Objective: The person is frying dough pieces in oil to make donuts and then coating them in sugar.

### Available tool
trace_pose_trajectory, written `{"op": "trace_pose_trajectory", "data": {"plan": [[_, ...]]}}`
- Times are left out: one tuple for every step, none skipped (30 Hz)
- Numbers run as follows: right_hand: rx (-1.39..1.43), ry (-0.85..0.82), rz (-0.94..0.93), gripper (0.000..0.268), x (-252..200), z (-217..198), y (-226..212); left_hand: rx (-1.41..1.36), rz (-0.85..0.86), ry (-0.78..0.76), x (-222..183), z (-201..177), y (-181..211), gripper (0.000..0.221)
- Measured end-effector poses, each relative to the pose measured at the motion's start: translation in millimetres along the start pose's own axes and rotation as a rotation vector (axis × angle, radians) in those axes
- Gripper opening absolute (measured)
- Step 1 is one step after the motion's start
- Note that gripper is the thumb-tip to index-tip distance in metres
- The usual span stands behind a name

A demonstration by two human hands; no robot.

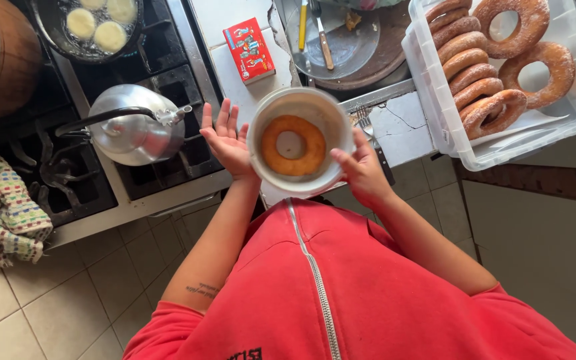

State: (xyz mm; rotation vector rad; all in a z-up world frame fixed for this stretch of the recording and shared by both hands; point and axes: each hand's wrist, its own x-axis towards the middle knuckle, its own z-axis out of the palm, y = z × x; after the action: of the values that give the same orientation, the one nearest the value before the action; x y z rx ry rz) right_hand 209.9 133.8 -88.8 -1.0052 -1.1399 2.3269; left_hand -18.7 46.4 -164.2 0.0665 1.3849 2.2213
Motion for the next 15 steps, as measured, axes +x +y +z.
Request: {"op": "trace_pose_trajectory", "data": {"plan": [[-0.001,0.0,-0.001,0.05,1,0,-1,-0.001,0.0,-0.001,1,3,2,0.078],[0.025,0.047,-0.045,0.05,2,-1,-1,0.005,0.004,0.019,2,5,3,0.078],[0.052,0.095,-0.085,0.051,0,-1,0,0.015,0.004,0.042,1,6,5,0.077],[0.054,0.097,-0.082,0.051,0,-5,4,0.018,0.001,0.043,-1,4,4,0.077],[0.019,0.084,-0.106,0.048,1,-10,7,0.017,-0.004,0.04,-1,5,3,0.077],[-0.016,0.07,-0.13,0.045,2,-15,9,0.016,-0.008,0.037,-1,6,1,0.077],[-0.018,0.068,-0.13,0.045,4,-11,7,0.015,-0.007,0.039,-1,6,0,0.077],[-0.009,0.057,-0.084,0.046,5,-8,6,0.02,-0.005,0.038,-2,7,0,0.077],[0.002,0.05,-0.039,0.046,5,-4,5,0.028,-0.006,0.032,-2,8,0,0.078],[0.003,0.053,-0.04,0.046,5,-3,5,0.028,-0.008,0.031,-1,4,-5,0.078],[0.006,0.083,-0.07,0.047,7,-2,3,-0.004,0.0,0.005,1,0,-11,0.079],[0.008,0.112,-0.099,0.048,8,-1,1,-0.036,0.008,-0.021,3,-4,-17,0.08],[0.009,0.111,-0.099,0.048,10,-2,4,-0.035,0.01,-0.02,5,-3,-12,0.08],[0.033,0.089,-0.086,0.048,12,-3,7,-0.011,-0.013,-0.045,6,-4,-7,0.08],[0.055,0.071,-0.069,0.047,12,-6,10,0.013,-0.042,-0.067,4,-4,-3,0.08]]}}
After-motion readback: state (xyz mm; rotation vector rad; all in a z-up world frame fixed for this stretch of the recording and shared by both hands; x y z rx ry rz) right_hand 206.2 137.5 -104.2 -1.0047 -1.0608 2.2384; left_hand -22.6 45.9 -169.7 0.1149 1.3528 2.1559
